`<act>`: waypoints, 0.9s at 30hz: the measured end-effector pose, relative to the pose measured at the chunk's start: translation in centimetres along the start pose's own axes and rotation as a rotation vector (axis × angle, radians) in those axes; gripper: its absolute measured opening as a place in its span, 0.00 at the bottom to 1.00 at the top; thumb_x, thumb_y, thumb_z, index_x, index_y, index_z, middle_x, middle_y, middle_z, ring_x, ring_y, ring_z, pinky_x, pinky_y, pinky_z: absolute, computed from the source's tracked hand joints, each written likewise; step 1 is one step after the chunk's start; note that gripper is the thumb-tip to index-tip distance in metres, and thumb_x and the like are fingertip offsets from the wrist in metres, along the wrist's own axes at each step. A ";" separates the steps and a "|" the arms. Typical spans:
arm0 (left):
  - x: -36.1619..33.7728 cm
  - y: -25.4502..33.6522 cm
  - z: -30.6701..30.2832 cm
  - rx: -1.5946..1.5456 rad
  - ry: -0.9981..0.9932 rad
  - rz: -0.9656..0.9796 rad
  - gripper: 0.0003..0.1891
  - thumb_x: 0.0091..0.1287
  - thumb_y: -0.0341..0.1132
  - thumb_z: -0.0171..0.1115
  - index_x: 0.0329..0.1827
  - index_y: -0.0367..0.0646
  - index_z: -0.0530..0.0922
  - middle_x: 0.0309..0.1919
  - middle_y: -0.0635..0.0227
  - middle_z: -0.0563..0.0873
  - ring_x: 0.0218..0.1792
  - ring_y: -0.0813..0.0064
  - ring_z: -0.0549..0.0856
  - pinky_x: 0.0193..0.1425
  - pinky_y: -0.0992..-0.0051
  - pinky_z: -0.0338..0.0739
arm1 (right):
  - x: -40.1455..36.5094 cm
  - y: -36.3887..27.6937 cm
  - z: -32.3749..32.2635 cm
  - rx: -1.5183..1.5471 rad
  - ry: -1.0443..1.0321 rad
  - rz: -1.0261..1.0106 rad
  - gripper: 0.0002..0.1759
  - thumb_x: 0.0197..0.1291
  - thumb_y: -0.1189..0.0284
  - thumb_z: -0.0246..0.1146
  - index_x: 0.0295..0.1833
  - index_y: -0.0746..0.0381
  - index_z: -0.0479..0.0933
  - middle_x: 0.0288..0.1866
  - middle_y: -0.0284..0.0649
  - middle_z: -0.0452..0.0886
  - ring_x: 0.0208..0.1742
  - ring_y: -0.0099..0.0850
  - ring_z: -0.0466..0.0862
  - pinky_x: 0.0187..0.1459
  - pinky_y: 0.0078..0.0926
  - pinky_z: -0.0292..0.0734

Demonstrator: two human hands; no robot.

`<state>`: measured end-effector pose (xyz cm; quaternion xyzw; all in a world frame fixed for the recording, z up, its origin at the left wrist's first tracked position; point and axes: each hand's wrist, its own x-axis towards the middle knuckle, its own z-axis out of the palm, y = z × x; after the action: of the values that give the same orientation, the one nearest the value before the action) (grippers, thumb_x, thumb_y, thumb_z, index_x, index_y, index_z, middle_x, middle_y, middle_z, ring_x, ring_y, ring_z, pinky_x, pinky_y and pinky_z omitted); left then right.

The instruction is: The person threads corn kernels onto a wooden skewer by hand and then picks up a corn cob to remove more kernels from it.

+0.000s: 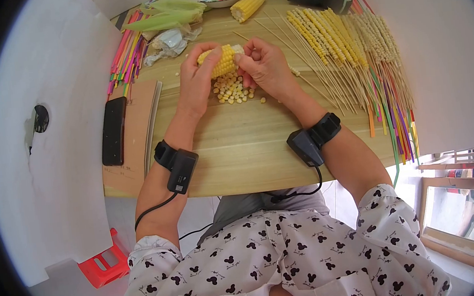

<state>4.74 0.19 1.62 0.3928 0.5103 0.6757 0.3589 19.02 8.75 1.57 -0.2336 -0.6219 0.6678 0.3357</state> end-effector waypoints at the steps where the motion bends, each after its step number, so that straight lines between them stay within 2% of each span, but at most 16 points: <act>1: 0.0 0.0 0.0 0.000 0.000 0.001 0.12 0.72 0.39 0.61 0.50 0.39 0.78 0.39 0.72 0.83 0.39 0.85 0.80 0.42 0.82 0.76 | 0.0 -0.1 0.0 0.002 0.003 0.004 0.13 0.64 0.71 0.66 0.34 0.61 0.67 0.20 0.33 0.77 0.15 0.18 0.76 0.13 0.16 0.64; 5: 0.0 0.0 0.1 -0.009 0.009 0.004 0.13 0.72 0.39 0.61 0.50 0.39 0.78 0.40 0.72 0.83 0.39 0.86 0.80 0.42 0.82 0.76 | 0.1 -0.1 0.1 0.023 0.017 0.008 0.16 0.65 0.67 0.67 0.34 0.61 0.67 0.20 0.32 0.75 0.15 0.17 0.74 0.14 0.15 0.65; 7: 0.0 -0.2 0.1 0.000 0.010 0.015 0.13 0.72 0.39 0.61 0.50 0.39 0.78 0.40 0.72 0.83 0.39 0.86 0.80 0.42 0.82 0.76 | 0.2 0.3 -0.1 -0.059 -0.006 -0.056 0.18 0.66 0.63 0.67 0.34 0.60 0.67 0.20 0.31 0.74 0.15 0.16 0.72 0.15 0.15 0.65; 10: 0.0 -0.2 0.1 0.008 0.007 0.011 0.13 0.72 0.39 0.60 0.50 0.39 0.78 0.40 0.72 0.83 0.39 0.86 0.80 0.42 0.82 0.76 | 0.1 0.3 -0.1 -0.052 -0.011 -0.075 0.18 0.67 0.62 0.66 0.33 0.60 0.67 0.20 0.30 0.74 0.15 0.15 0.71 0.15 0.15 0.64; 27: 0.1 -0.3 -0.1 -0.085 0.034 -0.004 0.12 0.72 0.38 0.60 0.50 0.39 0.79 0.40 0.72 0.83 0.40 0.86 0.80 0.44 0.82 0.75 | 0.0 -0.1 0.0 0.043 -0.035 -0.015 0.12 0.66 0.70 0.64 0.36 0.60 0.67 0.22 0.31 0.76 0.17 0.16 0.76 0.16 0.14 0.65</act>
<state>4.63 0.34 1.38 0.3646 0.4880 0.7027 0.3677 18.98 8.75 1.65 -0.2100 -0.6150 0.6823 0.3348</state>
